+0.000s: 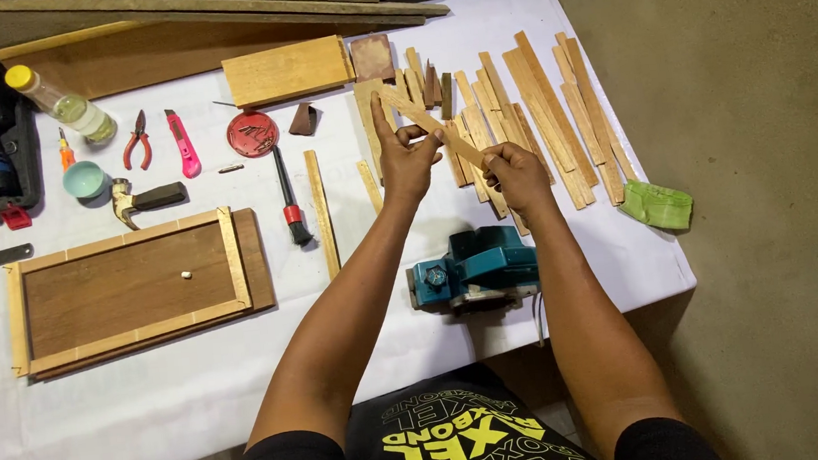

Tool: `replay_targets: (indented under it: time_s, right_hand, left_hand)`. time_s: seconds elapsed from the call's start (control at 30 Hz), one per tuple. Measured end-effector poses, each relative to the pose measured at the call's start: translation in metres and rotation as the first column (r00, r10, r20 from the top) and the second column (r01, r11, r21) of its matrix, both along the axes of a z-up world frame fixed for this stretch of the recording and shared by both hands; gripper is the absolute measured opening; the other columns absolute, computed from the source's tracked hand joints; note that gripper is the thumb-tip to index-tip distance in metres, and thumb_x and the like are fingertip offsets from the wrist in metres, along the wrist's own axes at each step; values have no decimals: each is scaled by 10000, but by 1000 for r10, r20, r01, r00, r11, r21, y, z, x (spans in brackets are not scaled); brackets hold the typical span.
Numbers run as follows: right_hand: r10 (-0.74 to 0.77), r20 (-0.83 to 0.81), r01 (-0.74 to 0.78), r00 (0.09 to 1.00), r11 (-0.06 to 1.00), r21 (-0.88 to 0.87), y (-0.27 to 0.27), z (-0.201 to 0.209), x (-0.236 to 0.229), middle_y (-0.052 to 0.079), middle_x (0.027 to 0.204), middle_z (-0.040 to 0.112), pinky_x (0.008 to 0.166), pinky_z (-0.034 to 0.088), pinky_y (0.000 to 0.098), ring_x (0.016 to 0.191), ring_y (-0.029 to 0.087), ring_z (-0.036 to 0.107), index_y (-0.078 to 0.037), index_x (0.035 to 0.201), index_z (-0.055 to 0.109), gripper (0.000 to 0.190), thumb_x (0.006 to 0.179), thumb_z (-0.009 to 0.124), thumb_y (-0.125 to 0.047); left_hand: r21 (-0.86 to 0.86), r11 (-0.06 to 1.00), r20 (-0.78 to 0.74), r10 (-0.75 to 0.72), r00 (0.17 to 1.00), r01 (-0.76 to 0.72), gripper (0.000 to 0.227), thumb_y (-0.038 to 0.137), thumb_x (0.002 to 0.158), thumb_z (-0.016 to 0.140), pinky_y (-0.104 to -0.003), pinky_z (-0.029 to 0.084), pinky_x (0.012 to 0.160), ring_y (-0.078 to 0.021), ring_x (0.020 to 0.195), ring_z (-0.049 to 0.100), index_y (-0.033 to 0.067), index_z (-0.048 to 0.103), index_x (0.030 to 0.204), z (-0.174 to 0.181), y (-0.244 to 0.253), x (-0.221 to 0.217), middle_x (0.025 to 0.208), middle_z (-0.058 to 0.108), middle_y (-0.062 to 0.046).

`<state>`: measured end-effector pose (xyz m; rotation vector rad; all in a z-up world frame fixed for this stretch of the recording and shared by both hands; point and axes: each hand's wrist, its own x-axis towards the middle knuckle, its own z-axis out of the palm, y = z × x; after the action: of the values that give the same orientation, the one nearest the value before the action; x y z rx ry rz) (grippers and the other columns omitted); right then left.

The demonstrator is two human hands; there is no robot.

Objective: The person hammers nails into a rectangular wooden frame laid on a workbench, then marks the frame with a black marker and measures it with a tape measure. They then sort through loose wood strips on the bench, pick one, and position it against the frame.

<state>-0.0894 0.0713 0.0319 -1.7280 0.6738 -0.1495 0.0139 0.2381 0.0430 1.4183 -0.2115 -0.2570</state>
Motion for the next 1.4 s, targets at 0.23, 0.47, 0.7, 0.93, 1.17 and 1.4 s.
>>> replay_targets:
  time_s: [0.23, 0.47, 0.7, 0.93, 1.17, 1.4]
  right_hand:
    - [241, 95, -212, 966, 946, -246, 47, 22, 22, 24, 857, 708, 672, 531, 252, 756, 88, 656, -75, 1173, 697, 262, 941, 706, -196]
    - [346, 80, -331, 935, 931, -155, 113, 16, 49, 27, 805, 743, 642, 530, 249, 704, 85, 661, -30, 1153, 677, 253, 960, 688, -194]
    - [363, 95, -339, 927, 918, -205, 187, -1, 80, 37, 853, 755, 640, 563, 256, 717, 81, 692, -31, 1125, 721, 232, 1015, 689, -232]
    - [256, 231, -246, 939, 967, -69, 312, 5, 111, 14, 856, 710, 569, 528, 241, 682, 77, 672, -58, 1205, 657, 243, 1009, 649, -203]
    - [306, 268, -316, 913, 949, -9, 412, -5, 127, 25, 878, 702, 610, 569, 242, 725, 85, 685, -38, 1180, 655, 208, 1008, 664, -154]
    - [407, 271, -429, 872, 903, 25, 479, -10, 147, 47, 912, 699, 641, 580, 249, 755, 99, 689, -36, 1250, 624, 266, 1005, 655, -135]
  left_hand:
    - [-157, 986, -65, 45, 997, -54, 436, 244, 1016, 672, -274, 629, 706, -131, 920, 725, 38, 582, 1390, -37, 15, 26, 1022, 699, -36]
    - [-140, 988, -49, 56, 997, -62, 473, 199, 984, 692, -271, 616, 681, -123, 870, 697, 64, 603, 1428, -53, 71, 34, 1075, 698, -67]
    - [-224, 974, -56, 24, 998, -36, 482, 98, 952, 721, -296, 657, 733, -116, 909, 700, 88, 612, 1422, -69, 157, 52, 1095, 682, -60]
    - [-155, 987, -35, -53, 998, 47, 407, 135, 974, 731, -274, 552, 636, -79, 742, 617, 88, 688, 1377, -61, 286, 73, 962, 734, -23]
    - [44, 999, -103, 15, 995, -11, 338, 223, 980, 697, -250, 597, 629, -60, 747, 685, 134, 731, 1305, -44, 397, 74, 902, 773, -1]
    - [103, 987, -94, 136, 986, -126, 308, 240, 970, 694, -256, 626, 693, -79, 796, 745, 131, 753, 1251, -38, 471, 75, 932, 799, -21]
